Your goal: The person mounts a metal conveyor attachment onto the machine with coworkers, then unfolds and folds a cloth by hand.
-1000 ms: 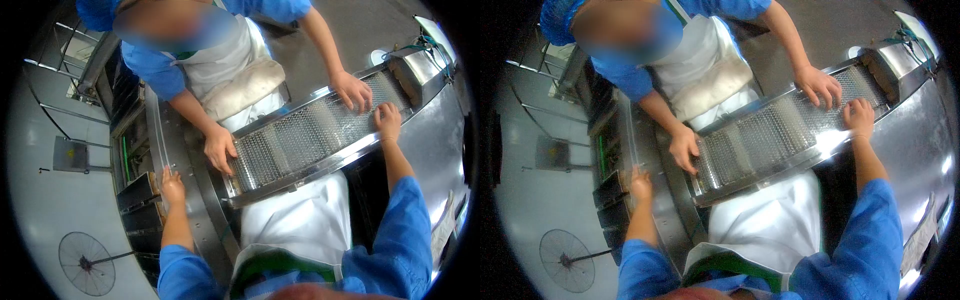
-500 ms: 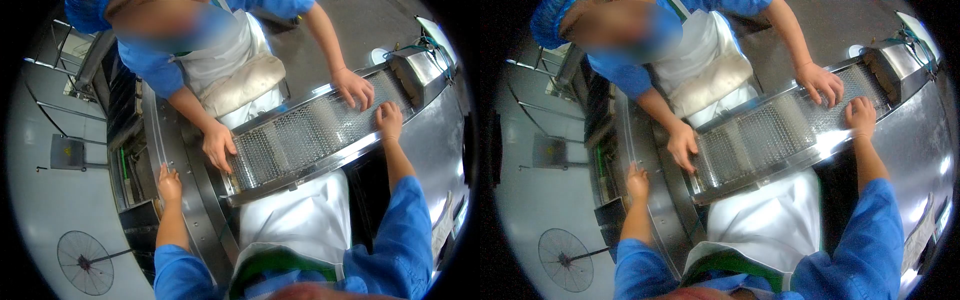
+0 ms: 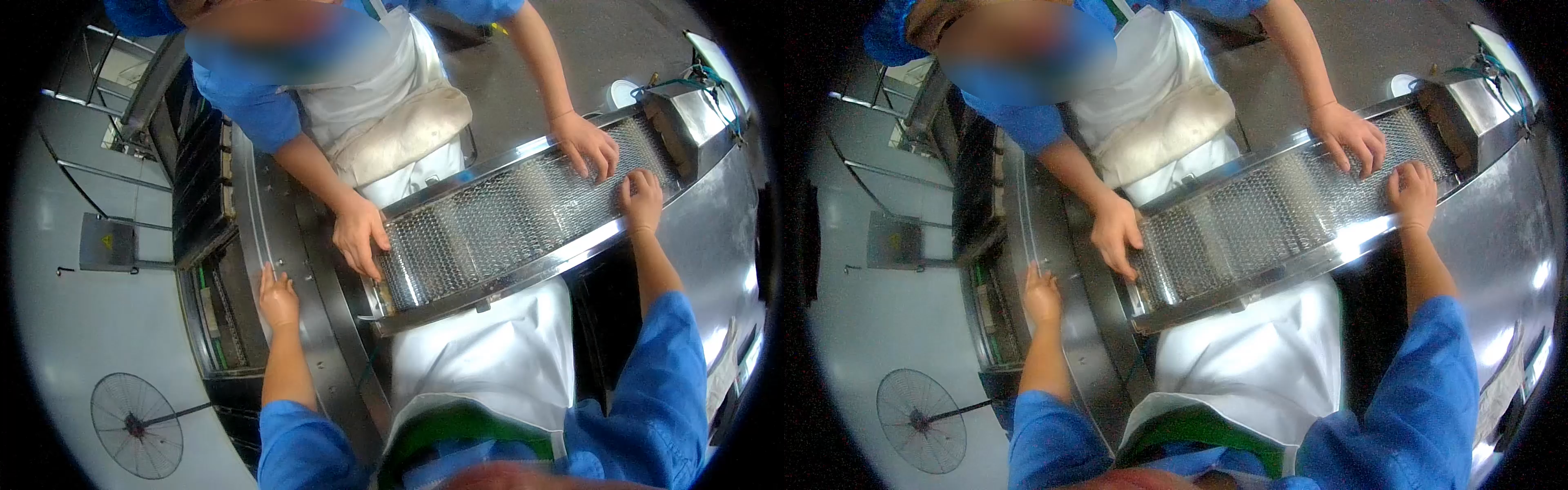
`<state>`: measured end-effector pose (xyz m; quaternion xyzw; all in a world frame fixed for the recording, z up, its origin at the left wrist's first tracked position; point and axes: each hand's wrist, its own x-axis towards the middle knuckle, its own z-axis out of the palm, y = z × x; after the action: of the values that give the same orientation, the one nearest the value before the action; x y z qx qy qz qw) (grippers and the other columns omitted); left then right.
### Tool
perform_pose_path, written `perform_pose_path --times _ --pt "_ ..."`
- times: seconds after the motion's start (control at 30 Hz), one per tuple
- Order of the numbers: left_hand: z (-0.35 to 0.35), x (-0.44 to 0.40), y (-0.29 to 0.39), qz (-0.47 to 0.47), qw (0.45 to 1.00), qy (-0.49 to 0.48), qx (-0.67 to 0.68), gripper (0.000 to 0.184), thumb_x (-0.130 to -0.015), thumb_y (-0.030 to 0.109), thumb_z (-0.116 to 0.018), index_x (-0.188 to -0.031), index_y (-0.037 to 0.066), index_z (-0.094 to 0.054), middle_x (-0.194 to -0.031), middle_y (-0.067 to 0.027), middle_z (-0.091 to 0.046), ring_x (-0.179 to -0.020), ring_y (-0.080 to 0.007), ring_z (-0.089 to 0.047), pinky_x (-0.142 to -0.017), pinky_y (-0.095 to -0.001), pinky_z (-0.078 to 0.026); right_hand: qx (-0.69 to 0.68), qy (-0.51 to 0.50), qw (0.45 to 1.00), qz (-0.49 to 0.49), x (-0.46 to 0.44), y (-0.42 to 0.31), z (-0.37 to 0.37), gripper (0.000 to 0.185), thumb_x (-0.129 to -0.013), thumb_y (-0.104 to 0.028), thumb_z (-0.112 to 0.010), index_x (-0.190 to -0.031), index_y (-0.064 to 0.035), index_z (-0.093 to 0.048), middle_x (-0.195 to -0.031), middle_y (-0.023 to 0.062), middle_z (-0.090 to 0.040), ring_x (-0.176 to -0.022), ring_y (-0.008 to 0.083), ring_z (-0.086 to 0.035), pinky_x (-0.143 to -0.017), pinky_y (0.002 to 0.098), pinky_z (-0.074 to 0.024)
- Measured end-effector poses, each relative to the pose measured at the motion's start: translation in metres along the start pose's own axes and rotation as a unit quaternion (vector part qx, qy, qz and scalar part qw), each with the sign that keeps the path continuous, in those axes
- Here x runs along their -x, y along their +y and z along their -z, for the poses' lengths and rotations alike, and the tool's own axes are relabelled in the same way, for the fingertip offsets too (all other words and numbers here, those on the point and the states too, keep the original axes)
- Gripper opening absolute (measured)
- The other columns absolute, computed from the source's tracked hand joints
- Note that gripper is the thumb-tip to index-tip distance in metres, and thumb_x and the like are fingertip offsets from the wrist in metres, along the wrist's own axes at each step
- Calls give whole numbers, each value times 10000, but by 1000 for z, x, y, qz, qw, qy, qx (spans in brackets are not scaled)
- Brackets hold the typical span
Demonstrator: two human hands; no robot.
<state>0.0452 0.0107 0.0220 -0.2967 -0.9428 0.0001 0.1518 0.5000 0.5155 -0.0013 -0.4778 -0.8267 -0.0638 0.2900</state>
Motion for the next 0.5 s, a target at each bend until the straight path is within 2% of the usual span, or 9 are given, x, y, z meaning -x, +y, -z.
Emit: perform_pose_path --times 0.5 --pt "-2 1 -1 -9 1000 11 -10 186 -752 65 -688 -935 74 -722 -1325 -136 -525 -1204 -287 -519 -995 -349 -436 -9 -1 1000 11 -1 5 -3 132 -812 -214 -600 -827 -84 -604 -912 60 -590 -936 268 -559 -800 391 -438"
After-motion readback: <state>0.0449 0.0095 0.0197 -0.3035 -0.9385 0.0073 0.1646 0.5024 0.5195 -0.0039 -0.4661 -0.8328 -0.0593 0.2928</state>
